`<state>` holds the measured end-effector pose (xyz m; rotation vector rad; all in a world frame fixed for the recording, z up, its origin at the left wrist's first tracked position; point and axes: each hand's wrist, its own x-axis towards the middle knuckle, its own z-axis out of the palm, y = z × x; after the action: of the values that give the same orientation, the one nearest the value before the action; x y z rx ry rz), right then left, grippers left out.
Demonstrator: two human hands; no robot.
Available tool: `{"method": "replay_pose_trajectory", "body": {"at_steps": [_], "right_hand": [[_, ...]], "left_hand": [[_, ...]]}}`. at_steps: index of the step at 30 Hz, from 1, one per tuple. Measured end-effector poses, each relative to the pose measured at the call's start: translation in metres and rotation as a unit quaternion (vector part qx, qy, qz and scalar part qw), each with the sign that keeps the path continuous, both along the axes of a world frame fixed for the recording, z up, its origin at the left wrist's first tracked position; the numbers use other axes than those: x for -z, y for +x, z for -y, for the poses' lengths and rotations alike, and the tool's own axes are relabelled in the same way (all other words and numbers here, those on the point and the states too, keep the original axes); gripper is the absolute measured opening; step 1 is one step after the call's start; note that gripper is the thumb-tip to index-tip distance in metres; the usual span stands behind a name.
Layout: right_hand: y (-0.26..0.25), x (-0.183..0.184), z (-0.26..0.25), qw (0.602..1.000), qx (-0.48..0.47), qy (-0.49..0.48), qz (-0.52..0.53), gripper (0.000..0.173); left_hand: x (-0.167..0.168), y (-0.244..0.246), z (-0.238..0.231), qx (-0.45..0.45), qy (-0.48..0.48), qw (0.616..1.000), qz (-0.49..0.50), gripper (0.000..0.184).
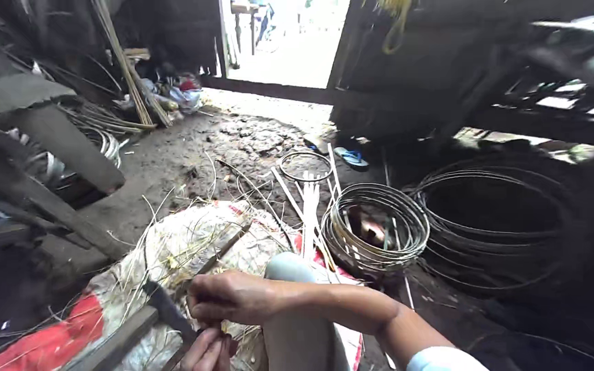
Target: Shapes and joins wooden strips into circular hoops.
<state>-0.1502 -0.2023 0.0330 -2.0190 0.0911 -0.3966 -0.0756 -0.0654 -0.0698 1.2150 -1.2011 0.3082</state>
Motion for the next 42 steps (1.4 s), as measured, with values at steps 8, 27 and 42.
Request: {"method": "replay_pose_trajectory", "body": {"at_steps": [8, 27, 42], "right_hand": [[0.014, 0.014, 0.009, 0.999, 0.032, -0.03, -0.023, 0.019], [-0.031, -0.004, -0.012, 0.934, 0.13, -0.318, 0.1, 0.013], [-0.019, -0.015, -0.012, 0.954, 0.027, -0.279, 0.108, 0.015]], "left_hand": [[0.023, 0.017, 0.003, -0.052, 0.069, 0.996, 0.037, 0.016], [-0.01, 0.001, 0.0, 0.008, 0.018, 1.0, 0.007, 0.01], [-0.046, 0.014, -0.034, -0.129, 0.05, 0.978, 0.154, 0.014]]}}
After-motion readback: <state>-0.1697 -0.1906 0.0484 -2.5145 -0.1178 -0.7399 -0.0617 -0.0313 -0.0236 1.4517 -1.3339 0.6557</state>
